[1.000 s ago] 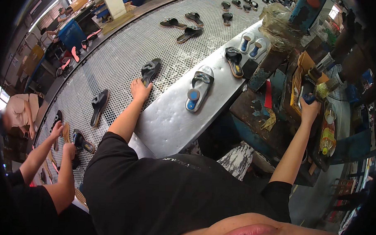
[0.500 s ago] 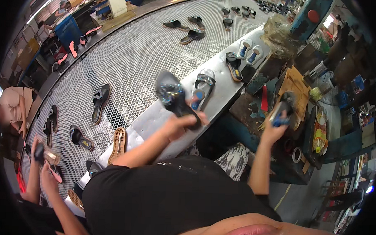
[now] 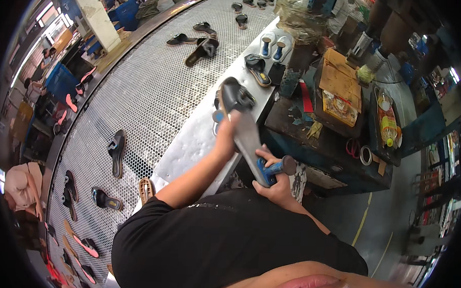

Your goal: The recorder is assembling and inspecting shoe soles and components at a workstation in a factory.

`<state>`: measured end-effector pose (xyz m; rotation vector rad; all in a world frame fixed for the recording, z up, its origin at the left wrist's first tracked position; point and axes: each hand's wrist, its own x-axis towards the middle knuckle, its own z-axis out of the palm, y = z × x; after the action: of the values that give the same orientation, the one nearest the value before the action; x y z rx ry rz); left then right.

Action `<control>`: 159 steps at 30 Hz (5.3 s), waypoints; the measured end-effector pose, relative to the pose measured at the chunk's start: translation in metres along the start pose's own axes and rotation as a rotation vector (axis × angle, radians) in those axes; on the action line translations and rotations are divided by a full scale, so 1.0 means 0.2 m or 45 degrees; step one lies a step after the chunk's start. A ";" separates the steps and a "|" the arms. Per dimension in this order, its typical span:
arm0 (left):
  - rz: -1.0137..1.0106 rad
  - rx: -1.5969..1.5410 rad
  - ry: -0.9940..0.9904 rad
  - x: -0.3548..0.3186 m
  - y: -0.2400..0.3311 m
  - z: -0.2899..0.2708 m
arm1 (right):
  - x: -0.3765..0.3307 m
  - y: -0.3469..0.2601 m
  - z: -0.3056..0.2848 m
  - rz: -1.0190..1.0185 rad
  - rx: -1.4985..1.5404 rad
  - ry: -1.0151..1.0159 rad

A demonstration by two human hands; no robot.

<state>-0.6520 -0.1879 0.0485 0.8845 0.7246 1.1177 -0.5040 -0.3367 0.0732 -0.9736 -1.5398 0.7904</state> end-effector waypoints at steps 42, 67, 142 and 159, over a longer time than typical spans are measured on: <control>0.835 1.668 0.807 -0.32 0.29 -1.16 | 0.76 0.51 -1.69 0.359 -1.127 0.657; -0.663 -0.545 -0.516 -0.56 0.24 -0.11 | 0.17 0.13 0.06 0.038 -0.116 0.794; -0.276 0.185 0.836 1.02 -0.16 -0.11 | 0.71 0.12 -0.93 0.520 -1.381 0.711; 0.703 -0.246 0.274 -0.02 0.21 0.40 | 0.50 0.67 -1.53 0.869 -1.433 0.636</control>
<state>-0.6038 -0.2027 0.1234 0.8271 0.5438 1.7642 -0.1876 -0.1931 0.0543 -2.3871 -1.1260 -0.0124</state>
